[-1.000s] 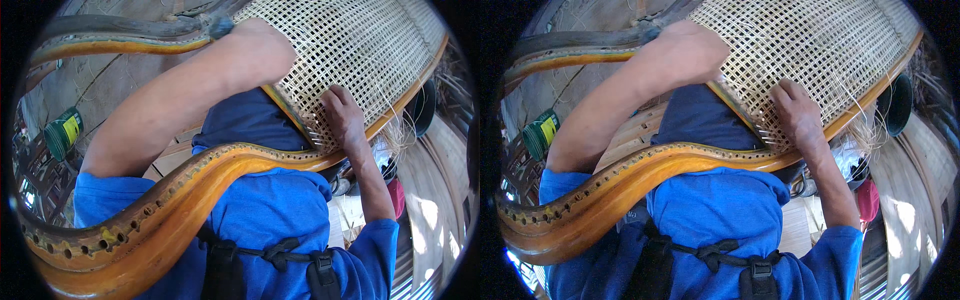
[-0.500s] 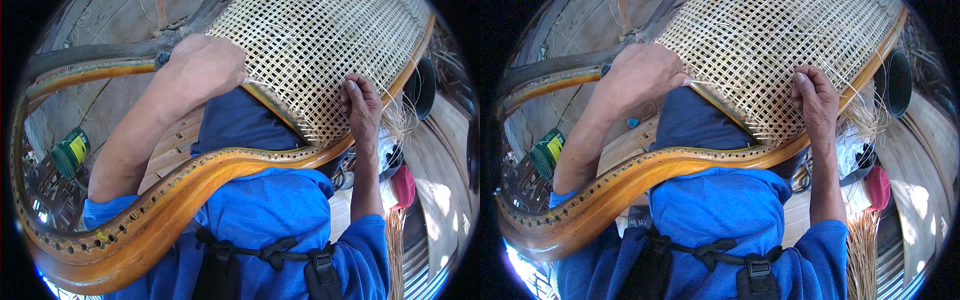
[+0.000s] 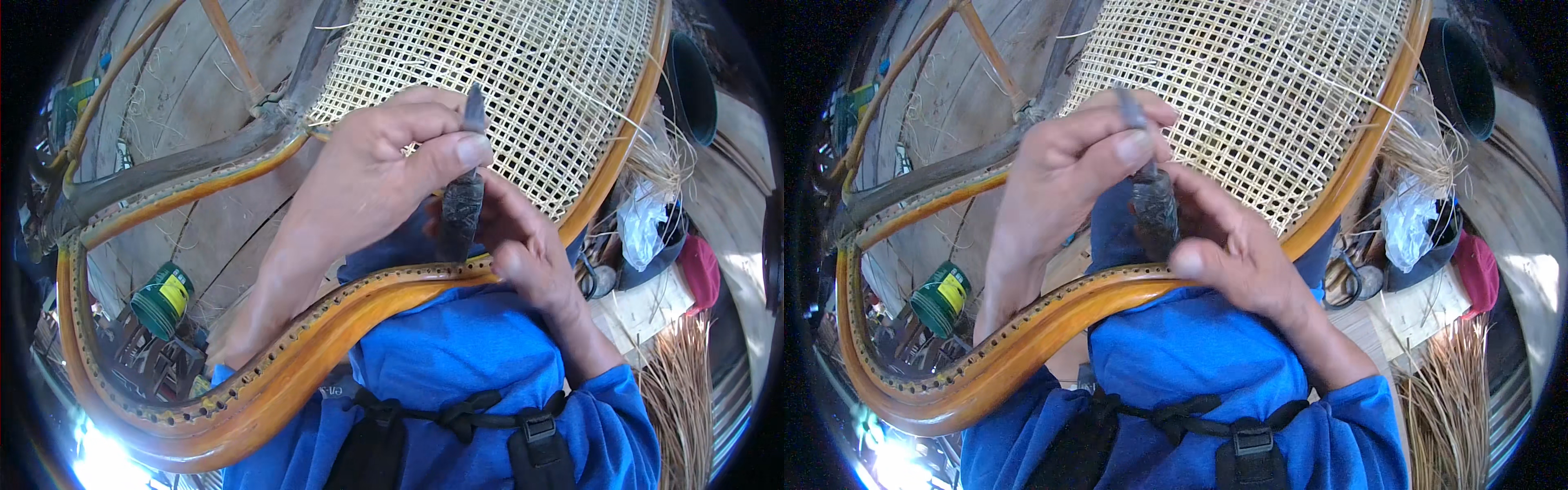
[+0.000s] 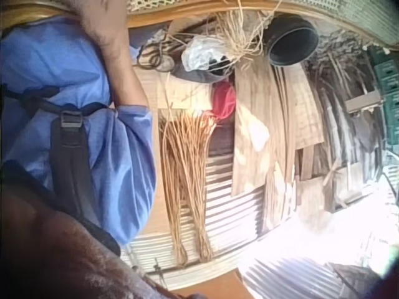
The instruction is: Weaving a chair seat with natural cane fibers in a workshop setting.
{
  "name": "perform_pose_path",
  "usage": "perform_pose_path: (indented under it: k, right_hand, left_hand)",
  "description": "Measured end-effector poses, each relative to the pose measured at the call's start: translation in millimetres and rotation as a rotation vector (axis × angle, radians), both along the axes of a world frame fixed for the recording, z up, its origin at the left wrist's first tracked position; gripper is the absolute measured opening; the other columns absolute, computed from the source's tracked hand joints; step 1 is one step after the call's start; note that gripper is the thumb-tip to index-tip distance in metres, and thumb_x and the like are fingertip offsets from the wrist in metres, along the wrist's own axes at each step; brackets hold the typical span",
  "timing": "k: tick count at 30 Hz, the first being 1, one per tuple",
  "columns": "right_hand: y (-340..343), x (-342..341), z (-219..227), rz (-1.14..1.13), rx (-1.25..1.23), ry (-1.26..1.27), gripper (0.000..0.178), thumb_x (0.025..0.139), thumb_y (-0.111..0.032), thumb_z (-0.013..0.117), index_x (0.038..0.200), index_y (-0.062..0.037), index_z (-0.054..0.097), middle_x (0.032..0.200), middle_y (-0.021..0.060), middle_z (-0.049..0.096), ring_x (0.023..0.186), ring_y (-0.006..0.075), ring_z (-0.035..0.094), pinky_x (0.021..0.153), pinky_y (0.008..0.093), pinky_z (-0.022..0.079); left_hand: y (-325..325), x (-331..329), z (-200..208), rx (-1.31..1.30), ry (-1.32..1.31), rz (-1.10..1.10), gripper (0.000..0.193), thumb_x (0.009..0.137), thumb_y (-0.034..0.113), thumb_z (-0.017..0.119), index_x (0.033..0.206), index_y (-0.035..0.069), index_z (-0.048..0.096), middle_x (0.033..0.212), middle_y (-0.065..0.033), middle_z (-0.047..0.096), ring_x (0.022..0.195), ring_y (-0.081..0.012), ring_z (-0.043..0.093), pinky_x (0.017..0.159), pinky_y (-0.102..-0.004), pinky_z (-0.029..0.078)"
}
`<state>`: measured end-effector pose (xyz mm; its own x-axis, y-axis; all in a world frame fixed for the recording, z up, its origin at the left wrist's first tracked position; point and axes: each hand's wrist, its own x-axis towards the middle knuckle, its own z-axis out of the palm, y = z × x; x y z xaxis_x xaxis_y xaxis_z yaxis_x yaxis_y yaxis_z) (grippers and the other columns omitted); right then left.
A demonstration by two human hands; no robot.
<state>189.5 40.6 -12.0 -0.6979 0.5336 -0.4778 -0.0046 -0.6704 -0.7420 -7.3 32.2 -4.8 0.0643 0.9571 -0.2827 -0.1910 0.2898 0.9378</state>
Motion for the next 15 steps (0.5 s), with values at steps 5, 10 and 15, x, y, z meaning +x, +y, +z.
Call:
perform_pose_path:
  k: [5, 10, 15]
  right_hand:
    - [22, 24, 4, 0.180, -0.157, -0.252, 0.034, 0.091, -0.023, 0.062, 0.117, -0.0016, 0.055, 0.096, 0.0027, 0.058, 0.090, 0.0103, 0.056, 0.079, 0.0283, 0.048]
    - [49, 62, 12, 0.222, 0.515, -0.819, 0.048, 0.084, -0.030, 0.071, 0.121, -0.0034, 0.055, 0.093, 0.0061, 0.061, 0.085, 0.0144, 0.057, 0.080, 0.0284, 0.047]
    - [58, 65, 15, 0.441, 0.662, -0.851, 0.047, 0.085, -0.019, 0.069, 0.128, -0.0067, 0.053, 0.108, 0.0156, 0.065, 0.097, 0.0274, 0.064, 0.086, 0.0357, 0.049]
  left_hand:
    - [7, 3, -32, 0.050, 0.534, -0.224, 0.030, 0.091, 0.029, 0.062, 0.092, 0.000, 0.069, 0.086, -0.0122, 0.066, 0.081, -0.0234, 0.064, 0.074, -0.0334, 0.050]
    - [4, 9, -57, 0.105, 1.214, -0.490, 0.036, 0.085, 0.039, 0.063, 0.076, 0.005, 0.068, 0.071, -0.0158, 0.066, 0.074, -0.0348, 0.065, 0.068, -0.0470, 0.051]
    - [5, 8, -75, 0.012, 1.042, -0.530, 0.033, 0.084, 0.035, 0.063, 0.073, 0.004, 0.068, 0.069, -0.0156, 0.065, 0.071, -0.0348, 0.065, 0.068, -0.0472, 0.050]
